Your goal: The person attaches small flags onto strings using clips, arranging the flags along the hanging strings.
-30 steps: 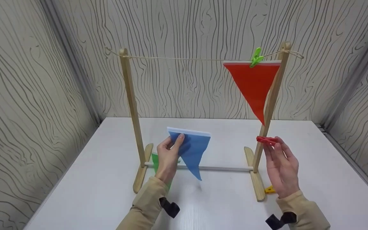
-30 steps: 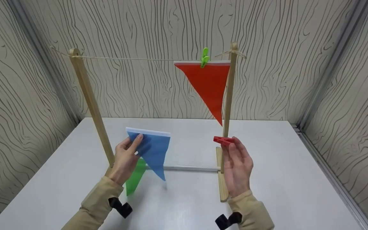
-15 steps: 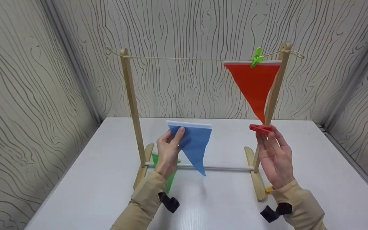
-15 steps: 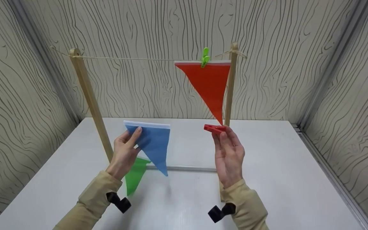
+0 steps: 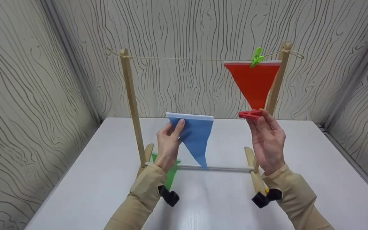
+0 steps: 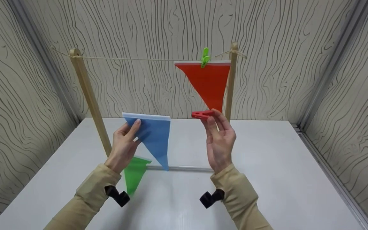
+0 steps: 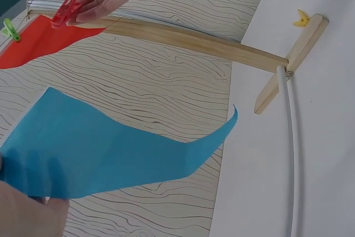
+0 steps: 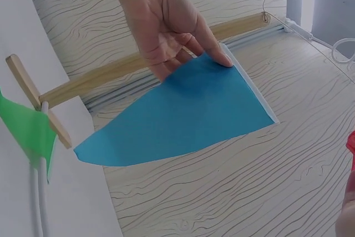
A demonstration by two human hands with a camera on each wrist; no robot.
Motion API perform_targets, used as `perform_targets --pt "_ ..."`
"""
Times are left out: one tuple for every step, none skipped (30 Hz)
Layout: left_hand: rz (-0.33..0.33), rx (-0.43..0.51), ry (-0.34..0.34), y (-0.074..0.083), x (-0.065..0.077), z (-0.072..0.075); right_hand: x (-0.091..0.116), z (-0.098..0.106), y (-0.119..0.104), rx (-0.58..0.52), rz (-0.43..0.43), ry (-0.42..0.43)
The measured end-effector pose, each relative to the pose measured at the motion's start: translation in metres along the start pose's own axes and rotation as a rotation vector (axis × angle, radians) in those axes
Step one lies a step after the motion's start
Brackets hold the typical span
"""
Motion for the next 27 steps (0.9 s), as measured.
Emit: perform_targets --pt "0.001 -0.001 -0.001 0.001 -0.001 -0.001 -0.002 -0.002 -0.001 0.009 0.007 0.006" --pt "0.002 0.000 -0.001 0.002 -0.001 -0.002 -0.005 -0.005 -0.002 0.018 0.016 0.010" --pt "0.000 -0.001 -0.003 0.003 -0.002 -0.003 -0.007 -0.008 -0.003 0.027 0.024 0.014" --pt "0.001 0.005 -0.001 0.004 -0.003 -0.004 -0.009 -0.010 -0.004 0.036 0.032 0.016" --pt "0.001 0.010 0.002 0.005 -0.003 -0.005 -0.012 -0.012 -0.005 0.049 0.040 0.021" --pt "0.004 0.013 0.006 0.006 -0.004 -0.006 -0.014 -0.015 -0.006 0.065 0.048 0.025" --pt "0.002 0.016 0.008 0.007 -0.005 -0.006 -0.016 -0.017 -0.006 0.092 0.057 0.030" --pt "0.000 0.017 0.010 0.008 -0.006 -0.007 -0.019 -0.019 -0.007 0.114 0.063 0.033" --pt "-0.001 0.019 0.011 0.009 -0.007 -0.008 -0.021 -0.021 -0.008 0.139 0.067 0.036" --pt "-0.002 0.019 0.014 0.011 -0.008 -0.009 -0.023 -0.023 -0.008 0.164 0.070 0.039" --pt "-0.002 0.016 0.016 0.012 -0.009 -0.010 -0.025 -0.025 -0.009 0.188 0.073 0.042" --pt "-0.003 0.014 0.015 0.013 -0.011 -0.010 -0.028 -0.027 -0.009 0.208 0.074 0.043" --pt "-0.006 0.013 0.013 0.014 -0.012 -0.011 -0.030 -0.029 -0.010 0.227 0.076 0.044" --pt "-0.009 0.010 0.011 0.016 -0.013 -0.013 -0.032 -0.031 -0.010 0.243 0.078 0.045" --pt "-0.011 0.010 0.011 0.017 -0.015 -0.013 -0.033 -0.033 -0.011 0.257 0.081 0.044" --pt "-0.016 0.006 0.009 0.019 -0.016 -0.014 -0.035 -0.035 -0.012 0.267 0.086 0.044" --pt "-0.019 0.007 0.011 0.020 -0.017 -0.015 -0.037 -0.037 -0.013 0.274 0.092 0.042" --pt "-0.025 0.008 0.009 0.022 -0.018 -0.015 -0.039 -0.040 -0.014 0.277 0.100 0.038" --pt "-0.031 0.008 0.010 0.024 -0.019 -0.015 -0.041 -0.042 -0.015 0.282 0.109 0.034" --pt "-0.036 0.010 0.010 0.026 -0.020 -0.016 -0.042 -0.045 -0.017 0.282 0.119 0.029" --pt "-0.043 0.011 0.009 0.028 -0.021 -0.016 -0.044 -0.047 -0.019 0.288 0.133 0.021" --pt "-0.051 0.010 0.005 0.030 -0.021 -0.017 -0.046 -0.050 -0.020 0.293 0.145 0.015" --pt "-0.057 0.011 0.003 0.031 -0.022 -0.018 -0.048 -0.053 -0.022 0.305 0.157 0.007" --pt "-0.063 0.013 0.000 0.033 -0.023 -0.018 -0.050 -0.055 -0.024 0.321 0.167 0.004" --pt "-0.068 0.011 -0.003 0.035 -0.023 -0.019 -0.052 -0.058 -0.025 0.338 0.176 0.002" --pt "-0.074 0.011 -0.006 0.036 -0.024 -0.020 -0.054 -0.060 -0.027 0.359 0.185 0.000" --pt "-0.079 0.012 -0.010 0.037 -0.025 -0.021 -0.055 -0.063 -0.029 0.382 0.193 -0.001"
Point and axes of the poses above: each hand's wrist, its own x-axis away from the middle knuckle, its own z-axis out of the back of the hand, y = z × x, the point moved 7 cm from there along -x, towards the middle knuckle, and after that the axes turned 15 degrees about x, right-handed, at the moved point
